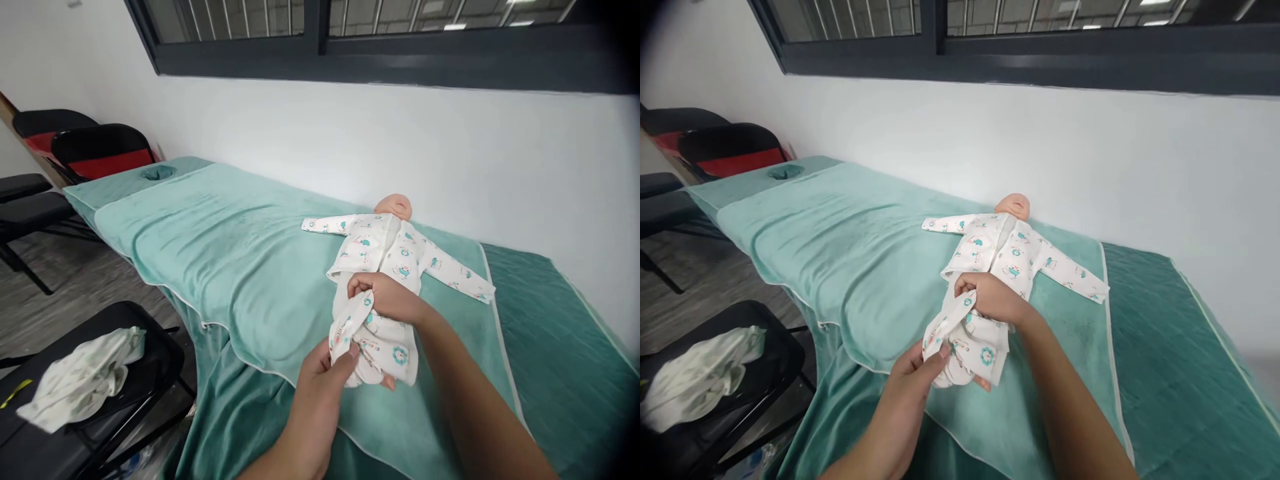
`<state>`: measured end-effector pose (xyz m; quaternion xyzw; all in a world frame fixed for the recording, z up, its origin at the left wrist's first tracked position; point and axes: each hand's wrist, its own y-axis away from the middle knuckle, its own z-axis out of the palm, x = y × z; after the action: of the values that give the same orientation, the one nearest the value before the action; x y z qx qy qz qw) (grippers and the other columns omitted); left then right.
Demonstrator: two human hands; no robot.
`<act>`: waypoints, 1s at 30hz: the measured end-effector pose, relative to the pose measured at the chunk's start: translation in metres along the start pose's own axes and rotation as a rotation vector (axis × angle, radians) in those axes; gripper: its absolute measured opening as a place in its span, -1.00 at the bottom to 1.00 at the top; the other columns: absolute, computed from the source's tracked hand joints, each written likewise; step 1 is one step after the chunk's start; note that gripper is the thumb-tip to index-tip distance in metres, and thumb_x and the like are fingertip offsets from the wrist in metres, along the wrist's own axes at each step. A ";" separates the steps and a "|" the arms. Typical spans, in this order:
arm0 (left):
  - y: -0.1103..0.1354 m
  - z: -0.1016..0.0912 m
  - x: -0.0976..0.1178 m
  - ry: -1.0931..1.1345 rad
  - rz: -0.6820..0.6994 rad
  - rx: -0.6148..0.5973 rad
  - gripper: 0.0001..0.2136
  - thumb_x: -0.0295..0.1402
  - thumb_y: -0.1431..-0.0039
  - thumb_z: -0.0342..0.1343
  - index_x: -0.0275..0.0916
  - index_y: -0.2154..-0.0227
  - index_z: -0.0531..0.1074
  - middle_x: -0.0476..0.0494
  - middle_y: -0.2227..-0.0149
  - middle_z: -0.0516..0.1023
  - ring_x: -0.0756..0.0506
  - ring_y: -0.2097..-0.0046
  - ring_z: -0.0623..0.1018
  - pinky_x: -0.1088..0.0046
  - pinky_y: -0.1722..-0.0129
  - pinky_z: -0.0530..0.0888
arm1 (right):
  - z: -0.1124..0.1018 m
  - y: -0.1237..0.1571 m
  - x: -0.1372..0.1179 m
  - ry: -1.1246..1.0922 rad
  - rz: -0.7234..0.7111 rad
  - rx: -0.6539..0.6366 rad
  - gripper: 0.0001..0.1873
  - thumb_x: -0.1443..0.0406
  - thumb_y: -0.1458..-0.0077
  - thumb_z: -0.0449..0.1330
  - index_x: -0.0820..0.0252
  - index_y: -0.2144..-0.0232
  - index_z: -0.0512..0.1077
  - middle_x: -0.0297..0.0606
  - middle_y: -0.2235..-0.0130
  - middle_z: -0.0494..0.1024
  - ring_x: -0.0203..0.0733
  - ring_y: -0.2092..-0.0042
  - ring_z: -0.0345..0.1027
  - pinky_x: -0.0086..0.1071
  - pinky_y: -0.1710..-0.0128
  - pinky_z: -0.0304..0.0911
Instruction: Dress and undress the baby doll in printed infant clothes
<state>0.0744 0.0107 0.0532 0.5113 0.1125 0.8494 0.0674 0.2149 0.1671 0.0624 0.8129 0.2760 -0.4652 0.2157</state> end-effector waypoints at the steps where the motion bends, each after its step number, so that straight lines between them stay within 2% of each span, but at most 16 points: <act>1: 0.006 0.001 -0.003 0.027 -0.007 0.019 -0.71 -0.12 -0.15 0.20 -0.21 0.22 0.59 -0.17 0.22 0.62 -0.19 0.13 0.52 0.33 0.09 0.39 | 0.001 0.001 0.001 0.044 0.003 0.001 -0.86 0.35 0.07 0.16 0.14 0.37 0.44 -0.40 0.42 0.49 -0.27 0.38 0.31 -0.42 0.39 0.15; 4: 0.014 -0.002 -0.018 0.110 -0.018 0.090 -0.68 -0.12 -0.14 0.20 -0.22 0.15 0.58 -0.21 0.15 0.62 -0.21 0.09 0.53 0.30 0.06 0.40 | 0.004 0.004 0.001 0.225 0.018 0.035 -0.88 0.38 0.10 0.15 0.12 0.42 0.44 -0.38 0.40 0.53 -0.24 0.37 0.33 -0.41 0.39 0.12; 8: 0.002 -0.026 -0.039 0.096 0.008 0.202 -0.69 -0.18 -0.08 0.26 -0.21 0.15 0.54 -0.16 0.18 0.60 -0.15 0.15 0.51 0.36 0.14 0.39 | 0.010 0.009 0.004 0.460 0.032 0.121 -0.87 0.39 0.06 0.11 0.10 0.48 0.45 -0.35 0.38 0.58 -0.22 0.36 0.34 -0.38 0.39 0.05; 11: -0.015 -0.049 -0.045 -0.078 0.047 0.256 -0.81 -0.25 -0.04 0.24 -0.23 0.30 0.52 -0.06 0.34 0.55 -0.09 0.28 0.45 0.43 0.27 0.34 | 0.014 0.011 0.009 0.568 0.029 0.147 -0.85 0.41 0.06 0.09 0.11 0.48 0.44 -0.31 0.40 0.58 -0.21 0.38 0.33 -0.36 0.39 0.01; 13: -0.023 -0.058 -0.044 -0.257 0.051 0.243 -0.87 -0.28 -0.03 0.21 -0.24 0.42 0.48 -0.01 0.44 0.48 -0.07 0.35 0.39 0.46 0.34 0.28 | 0.015 0.011 0.012 0.589 0.019 0.155 -0.86 0.42 0.06 0.09 0.14 0.49 0.44 -0.26 0.40 0.57 -0.19 0.37 0.33 -0.35 0.38 -0.01; 17: -0.030 -0.061 -0.033 -0.548 0.109 0.180 -0.87 -0.29 -0.06 0.14 -0.22 0.50 0.42 0.00 0.47 0.44 -0.07 0.38 0.34 0.45 0.37 0.22 | 0.015 0.014 0.016 0.525 -0.001 0.163 -0.85 0.41 0.06 0.10 0.15 0.47 0.46 -0.23 0.35 0.59 -0.16 0.31 0.37 -0.36 0.35 0.04; 19: -0.033 -0.058 -0.027 -0.598 0.133 0.086 -0.88 -0.30 -0.08 0.12 -0.23 0.47 0.43 -0.01 0.45 0.45 -0.08 0.35 0.35 0.44 0.35 0.24 | 0.014 0.016 0.018 0.461 -0.007 0.166 -0.83 0.41 0.06 0.09 0.15 0.43 0.47 -0.26 0.31 0.60 -0.17 0.29 0.38 -0.38 0.34 0.07; 23: -0.045 -0.054 -0.014 -0.473 0.138 -0.132 -0.87 -0.32 -0.10 0.09 -0.25 0.32 0.45 -0.02 0.38 0.48 -0.08 0.31 0.40 0.42 0.25 0.31 | 0.011 0.016 0.019 0.337 -0.027 0.189 -0.79 0.43 0.05 0.06 0.16 0.38 0.45 -0.30 0.27 0.58 -0.22 0.27 0.38 -0.42 0.31 0.14; 26: -0.054 -0.057 -0.008 -0.424 0.183 -0.162 -0.84 -0.33 -0.08 0.12 -0.26 0.29 0.43 -0.02 0.36 0.48 -0.06 0.30 0.40 0.44 0.24 0.32 | 0.008 0.017 0.017 0.276 -0.044 0.185 -0.83 0.42 0.04 0.05 0.19 0.40 0.43 -0.31 0.29 0.55 -0.24 0.25 0.35 -0.44 0.27 0.16; 30: -0.067 -0.066 -0.003 -0.470 0.194 -0.250 -0.82 -0.35 0.00 0.19 -0.25 0.30 0.41 0.00 0.35 0.49 -0.06 0.27 0.42 0.47 0.25 0.32 | 0.006 0.021 0.011 0.231 -0.033 0.165 -0.88 0.35 -0.03 0.07 0.20 0.41 0.42 -0.32 0.31 0.54 -0.23 0.24 0.33 -0.42 0.26 0.17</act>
<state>0.0177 0.0667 0.0033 0.6903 -0.0615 0.7172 0.0727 0.2295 0.1502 0.0517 0.8714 0.2730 -0.3933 0.1074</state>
